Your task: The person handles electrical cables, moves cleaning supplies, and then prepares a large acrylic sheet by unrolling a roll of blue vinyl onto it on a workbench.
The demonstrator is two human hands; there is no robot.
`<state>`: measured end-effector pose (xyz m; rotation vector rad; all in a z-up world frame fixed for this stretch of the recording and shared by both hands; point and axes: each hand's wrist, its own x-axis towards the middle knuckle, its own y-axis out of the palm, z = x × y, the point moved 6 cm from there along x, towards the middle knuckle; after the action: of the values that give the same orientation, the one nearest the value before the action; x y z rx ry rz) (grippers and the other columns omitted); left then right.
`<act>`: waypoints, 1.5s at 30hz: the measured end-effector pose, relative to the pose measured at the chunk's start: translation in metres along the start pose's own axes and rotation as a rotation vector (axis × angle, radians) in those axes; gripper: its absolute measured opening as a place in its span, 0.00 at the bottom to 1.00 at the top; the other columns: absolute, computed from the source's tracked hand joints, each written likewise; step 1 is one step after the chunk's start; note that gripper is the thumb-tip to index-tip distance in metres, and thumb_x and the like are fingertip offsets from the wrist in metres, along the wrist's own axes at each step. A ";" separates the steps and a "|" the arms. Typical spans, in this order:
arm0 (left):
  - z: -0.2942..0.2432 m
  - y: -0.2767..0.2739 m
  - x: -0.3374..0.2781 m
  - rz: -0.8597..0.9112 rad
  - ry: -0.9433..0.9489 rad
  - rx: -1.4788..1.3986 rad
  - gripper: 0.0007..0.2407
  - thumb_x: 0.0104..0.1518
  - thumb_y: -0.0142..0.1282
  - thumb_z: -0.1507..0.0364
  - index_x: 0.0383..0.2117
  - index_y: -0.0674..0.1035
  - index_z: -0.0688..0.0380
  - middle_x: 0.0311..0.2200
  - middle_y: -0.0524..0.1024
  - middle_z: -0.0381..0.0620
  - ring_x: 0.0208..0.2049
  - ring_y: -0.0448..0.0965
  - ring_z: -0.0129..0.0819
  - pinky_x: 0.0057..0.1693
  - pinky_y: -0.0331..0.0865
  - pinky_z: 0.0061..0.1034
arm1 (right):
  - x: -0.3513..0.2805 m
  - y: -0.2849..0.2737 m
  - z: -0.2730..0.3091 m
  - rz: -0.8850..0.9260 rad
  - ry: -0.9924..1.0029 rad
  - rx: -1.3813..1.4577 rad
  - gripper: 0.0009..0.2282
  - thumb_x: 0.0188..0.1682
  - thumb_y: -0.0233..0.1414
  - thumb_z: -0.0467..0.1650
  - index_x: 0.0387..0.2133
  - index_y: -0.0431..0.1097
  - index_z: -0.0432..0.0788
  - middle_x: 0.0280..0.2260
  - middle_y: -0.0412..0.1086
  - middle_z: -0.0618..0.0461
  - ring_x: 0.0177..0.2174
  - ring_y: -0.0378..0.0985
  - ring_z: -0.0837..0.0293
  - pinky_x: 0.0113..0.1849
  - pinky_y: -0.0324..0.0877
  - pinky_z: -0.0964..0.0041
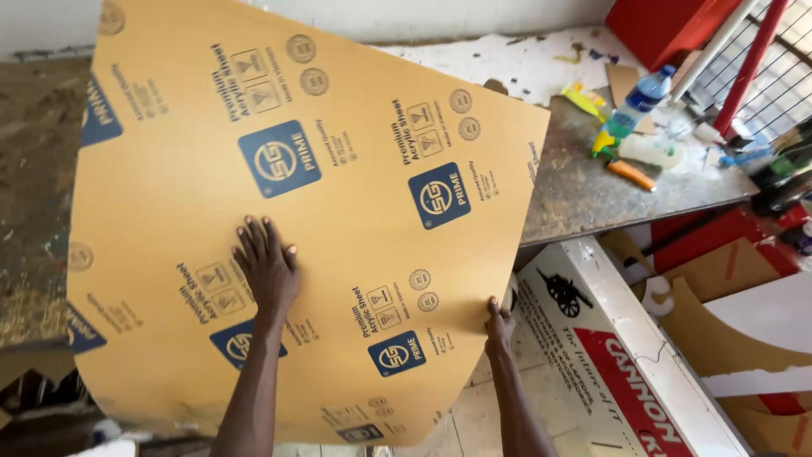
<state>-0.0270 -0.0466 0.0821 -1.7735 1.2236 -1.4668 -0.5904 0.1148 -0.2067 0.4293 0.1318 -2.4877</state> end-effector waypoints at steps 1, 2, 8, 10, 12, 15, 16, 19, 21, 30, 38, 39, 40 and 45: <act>-0.004 -0.002 0.003 -0.052 -0.052 0.005 0.33 0.75 0.47 0.59 0.85 0.54 0.54 0.85 0.42 0.64 0.84 0.41 0.66 0.80 0.42 0.71 | 0.008 0.005 0.013 -0.027 -0.050 -0.024 0.25 0.55 0.70 0.49 0.38 0.73 0.40 0.34 0.69 0.44 0.34 0.74 0.51 0.36 0.72 0.49; -0.008 -0.004 0.006 -0.104 -0.104 0.009 0.32 0.75 0.49 0.63 0.85 0.56 0.55 0.85 0.44 0.67 0.84 0.42 0.68 0.79 0.45 0.71 | 0.016 0.010 0.027 -0.054 -0.101 -0.049 0.25 0.54 0.70 0.50 0.34 0.72 0.42 0.30 0.67 0.47 0.29 0.73 0.53 0.32 0.69 0.51; -0.102 0.000 -0.037 -0.071 0.002 -0.117 0.40 0.68 0.52 0.48 0.85 0.55 0.47 0.81 0.37 0.81 0.82 0.34 0.79 0.73 0.45 0.82 | -0.025 0.057 0.213 -0.075 -0.368 -0.143 0.25 0.52 0.73 0.47 0.29 0.70 0.39 0.28 0.65 0.46 0.31 0.70 0.53 0.37 0.68 0.50; -0.103 0.008 -0.030 -0.070 -0.030 -0.148 0.40 0.69 0.52 0.49 0.85 0.53 0.48 0.81 0.34 0.82 0.81 0.31 0.79 0.73 0.39 0.83 | 0.003 0.083 0.249 -0.055 -0.416 -0.192 0.27 0.48 0.76 0.48 0.29 0.73 0.37 0.29 0.66 0.40 0.33 0.73 0.47 0.40 0.70 0.49; -0.099 0.011 -0.019 -0.076 -0.069 -0.175 0.40 0.71 0.51 0.49 0.86 0.51 0.48 0.81 0.32 0.83 0.81 0.27 0.80 0.73 0.33 0.85 | 0.030 0.121 0.282 -0.024 -0.468 -0.238 0.30 0.45 0.78 0.50 0.29 0.75 0.35 0.29 0.66 0.35 0.34 0.75 0.42 0.44 0.71 0.48; -0.090 0.012 0.021 -0.063 -0.195 -0.248 0.38 0.75 0.47 0.46 0.87 0.49 0.44 0.81 0.28 0.79 0.82 0.23 0.76 0.75 0.32 0.83 | 0.069 0.203 0.344 0.090 -0.633 -0.291 0.30 0.44 0.79 0.53 0.28 0.78 0.37 0.27 0.73 0.38 0.30 0.78 0.43 0.41 0.72 0.44; -0.087 0.016 0.032 -0.017 -0.256 -0.274 0.38 0.75 0.47 0.45 0.87 0.48 0.42 0.82 0.25 0.75 0.82 0.21 0.72 0.77 0.28 0.81 | 0.079 0.225 0.357 0.096 -0.620 -0.348 0.28 0.43 0.78 0.54 0.31 0.81 0.42 0.28 0.76 0.41 0.31 0.82 0.43 0.41 0.74 0.45; -0.080 0.024 0.082 0.048 -0.381 -0.272 0.39 0.75 0.45 0.43 0.87 0.45 0.38 0.83 0.22 0.70 0.83 0.18 0.66 0.79 0.23 0.75 | 0.118 0.309 0.385 0.172 -0.712 -0.378 0.24 0.46 0.76 0.51 0.39 0.84 0.44 0.34 0.80 0.40 0.37 0.86 0.40 0.40 0.77 0.44; -0.069 0.049 0.095 0.125 -0.447 -0.246 0.39 0.74 0.44 0.42 0.87 0.44 0.38 0.83 0.22 0.69 0.83 0.18 0.64 0.80 0.21 0.73 | 0.119 0.329 0.377 0.223 -0.778 -0.386 0.22 0.49 0.75 0.47 0.44 0.85 0.42 0.38 0.81 0.37 0.41 0.86 0.37 0.41 0.78 0.43; -0.021 0.161 0.074 0.349 -0.548 0.008 0.35 0.74 0.33 0.40 0.85 0.51 0.34 0.85 0.29 0.63 0.85 0.25 0.60 0.82 0.27 0.68 | -0.047 0.305 0.240 0.954 -0.974 -1.308 0.34 0.63 0.54 0.45 0.82 0.49 0.64 0.83 0.38 0.43 0.79 0.35 0.32 0.72 0.38 0.16; -0.185 0.140 -0.030 0.223 -0.111 0.039 0.30 0.68 0.58 0.57 0.78 0.69 0.44 0.80 0.55 0.74 0.81 0.54 0.71 0.74 0.50 0.78 | -0.019 0.319 0.218 0.926 -1.039 -1.290 0.34 0.63 0.41 0.59 0.83 0.43 0.76 0.84 0.33 0.51 0.80 0.33 0.37 0.73 0.34 0.21; -0.203 0.129 -0.052 0.226 -0.125 0.046 0.30 0.68 0.58 0.57 0.78 0.69 0.44 0.80 0.55 0.74 0.81 0.54 0.71 0.74 0.50 0.78 | -0.018 0.320 0.216 0.943 -1.040 -1.289 0.34 0.63 0.41 0.59 0.83 0.43 0.76 0.84 0.33 0.51 0.80 0.33 0.37 0.73 0.34 0.21; -0.222 0.119 -0.073 0.251 -0.118 0.018 0.31 0.68 0.60 0.56 0.78 0.69 0.42 0.81 0.52 0.71 0.81 0.50 0.72 0.74 0.48 0.79 | -0.015 0.320 0.215 0.919 -1.054 -1.287 0.34 0.63 0.42 0.59 0.82 0.46 0.74 0.84 0.37 0.50 0.80 0.36 0.38 0.73 0.37 0.22; -0.254 0.112 -0.115 0.300 -0.145 -0.061 0.32 0.70 0.58 0.53 0.81 0.65 0.37 0.84 0.45 0.65 0.82 0.43 0.72 0.76 0.41 0.80 | -0.004 0.303 0.200 0.911 -1.087 -1.240 0.33 0.64 0.45 0.56 0.82 0.52 0.67 0.83 0.43 0.46 0.79 0.42 0.38 0.74 0.44 0.25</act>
<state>-0.3026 0.0408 0.0031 -1.6189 1.4002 -1.1234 -0.4655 -0.1680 -0.0157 -1.0976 0.7355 -1.0948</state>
